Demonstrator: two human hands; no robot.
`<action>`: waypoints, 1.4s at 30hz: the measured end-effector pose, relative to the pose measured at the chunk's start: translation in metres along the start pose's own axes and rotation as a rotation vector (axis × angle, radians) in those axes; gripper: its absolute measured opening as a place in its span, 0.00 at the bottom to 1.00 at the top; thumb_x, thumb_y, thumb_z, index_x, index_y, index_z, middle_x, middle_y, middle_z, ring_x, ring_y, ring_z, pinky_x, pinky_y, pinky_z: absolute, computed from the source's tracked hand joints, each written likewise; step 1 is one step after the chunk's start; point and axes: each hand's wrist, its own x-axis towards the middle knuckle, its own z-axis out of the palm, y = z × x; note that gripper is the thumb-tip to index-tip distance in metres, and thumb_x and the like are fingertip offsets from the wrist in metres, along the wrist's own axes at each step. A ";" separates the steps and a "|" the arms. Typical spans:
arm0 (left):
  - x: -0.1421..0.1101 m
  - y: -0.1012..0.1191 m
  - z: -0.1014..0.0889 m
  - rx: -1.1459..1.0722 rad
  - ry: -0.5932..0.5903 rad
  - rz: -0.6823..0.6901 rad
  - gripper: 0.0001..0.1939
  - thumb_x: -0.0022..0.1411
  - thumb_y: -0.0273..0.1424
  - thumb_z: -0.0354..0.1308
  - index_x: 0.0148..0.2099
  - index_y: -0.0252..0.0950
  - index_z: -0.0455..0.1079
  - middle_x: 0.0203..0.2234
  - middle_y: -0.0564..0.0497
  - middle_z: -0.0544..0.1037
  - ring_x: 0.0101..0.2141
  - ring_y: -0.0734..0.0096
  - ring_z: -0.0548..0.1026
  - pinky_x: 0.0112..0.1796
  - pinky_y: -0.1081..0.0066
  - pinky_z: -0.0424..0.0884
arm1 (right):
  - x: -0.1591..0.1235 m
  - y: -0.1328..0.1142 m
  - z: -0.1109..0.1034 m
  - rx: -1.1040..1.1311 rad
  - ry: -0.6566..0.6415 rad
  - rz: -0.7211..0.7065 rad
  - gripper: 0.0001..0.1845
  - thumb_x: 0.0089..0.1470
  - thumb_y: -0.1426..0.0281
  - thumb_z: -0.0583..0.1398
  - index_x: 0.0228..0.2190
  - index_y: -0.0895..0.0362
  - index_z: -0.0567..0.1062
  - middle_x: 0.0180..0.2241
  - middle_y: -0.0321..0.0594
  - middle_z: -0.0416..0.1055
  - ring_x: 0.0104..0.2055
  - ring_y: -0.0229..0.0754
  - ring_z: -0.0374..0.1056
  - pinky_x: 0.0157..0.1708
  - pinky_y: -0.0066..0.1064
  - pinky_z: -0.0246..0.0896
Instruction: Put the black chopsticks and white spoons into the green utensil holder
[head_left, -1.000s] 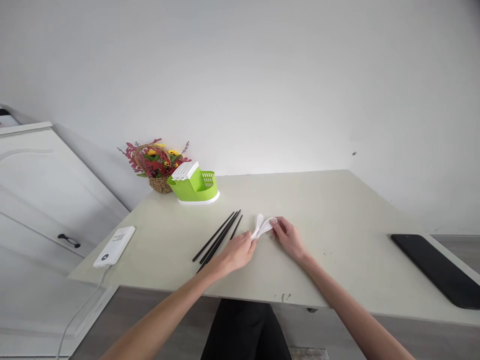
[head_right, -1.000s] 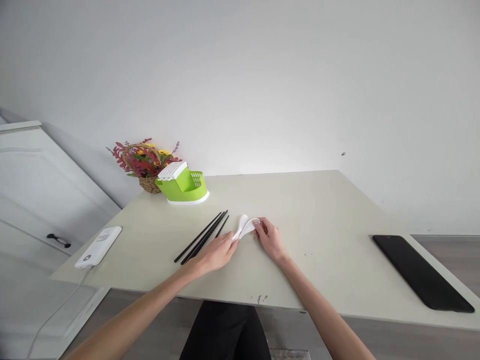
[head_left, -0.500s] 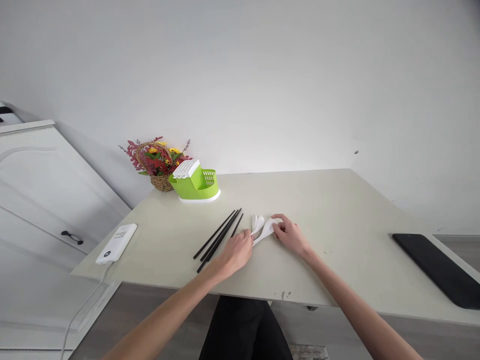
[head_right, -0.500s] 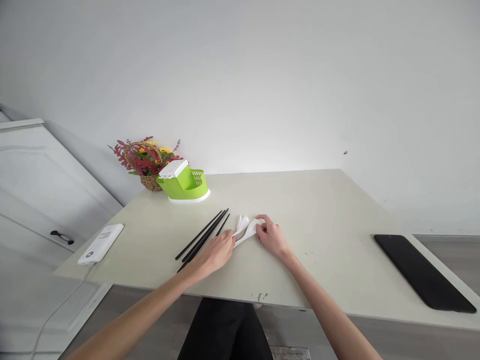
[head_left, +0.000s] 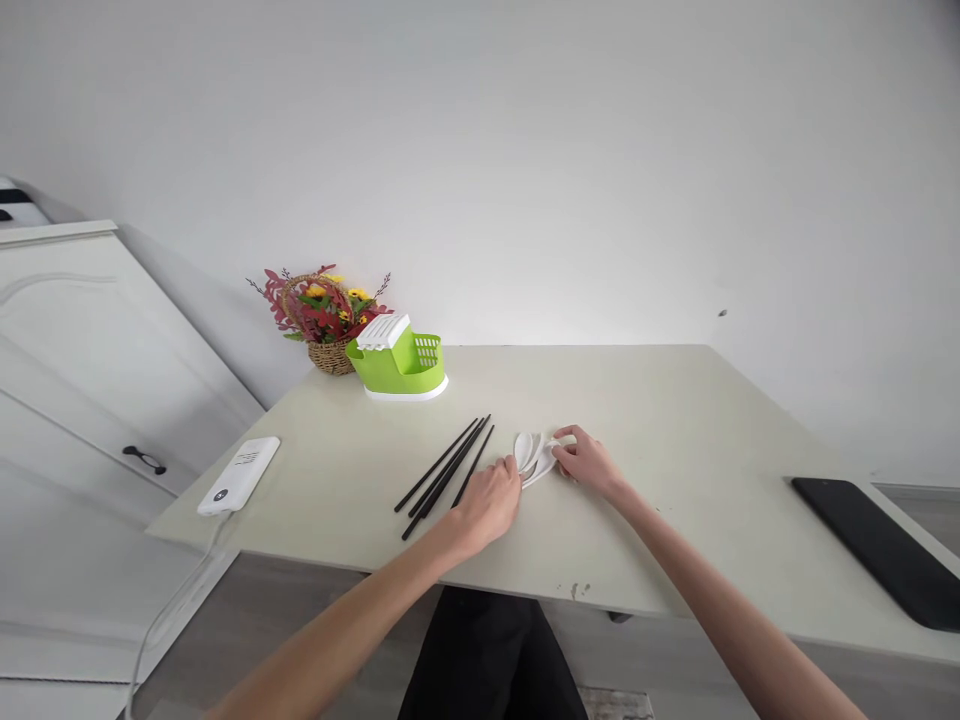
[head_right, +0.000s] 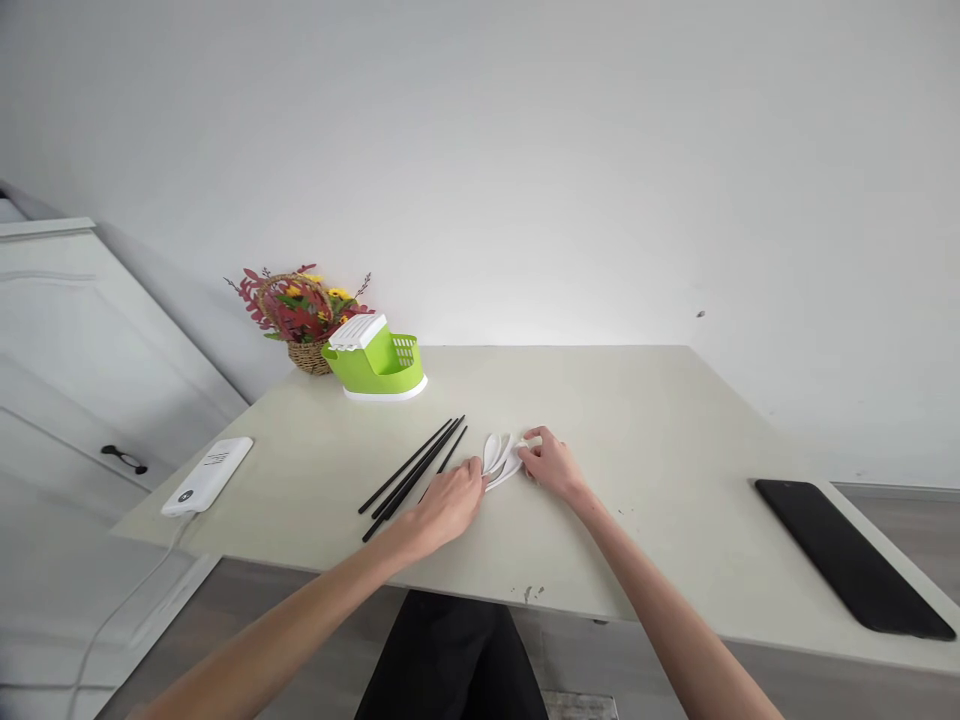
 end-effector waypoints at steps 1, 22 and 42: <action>0.000 0.000 0.000 -0.004 0.001 0.000 0.13 0.74 0.26 0.42 0.53 0.29 0.65 0.41 0.32 0.78 0.41 0.51 0.81 0.39 0.61 0.75 | 0.000 0.000 0.000 0.003 -0.003 0.005 0.13 0.50 0.66 0.58 0.41 0.51 0.69 0.16 0.25 0.71 0.20 0.40 0.66 0.27 0.32 0.59; -0.030 -0.029 0.001 -0.155 0.169 0.089 0.17 0.74 0.43 0.53 0.53 0.34 0.63 0.43 0.41 0.78 0.42 0.53 0.79 0.40 0.61 0.74 | -0.021 0.015 -0.004 0.208 -0.033 -0.009 0.28 0.60 0.45 0.57 0.51 0.52 0.66 0.17 0.24 0.63 0.18 0.36 0.56 0.19 0.28 0.52; 0.056 -0.271 -0.117 0.041 0.747 -0.309 0.25 0.75 0.42 0.44 0.66 0.39 0.65 0.69 0.42 0.63 0.67 0.41 0.56 0.64 0.41 0.52 | -0.033 0.012 -0.004 0.251 0.097 0.014 0.31 0.58 0.42 0.58 0.50 0.53 0.70 0.14 0.25 0.58 0.16 0.33 0.49 0.18 0.26 0.47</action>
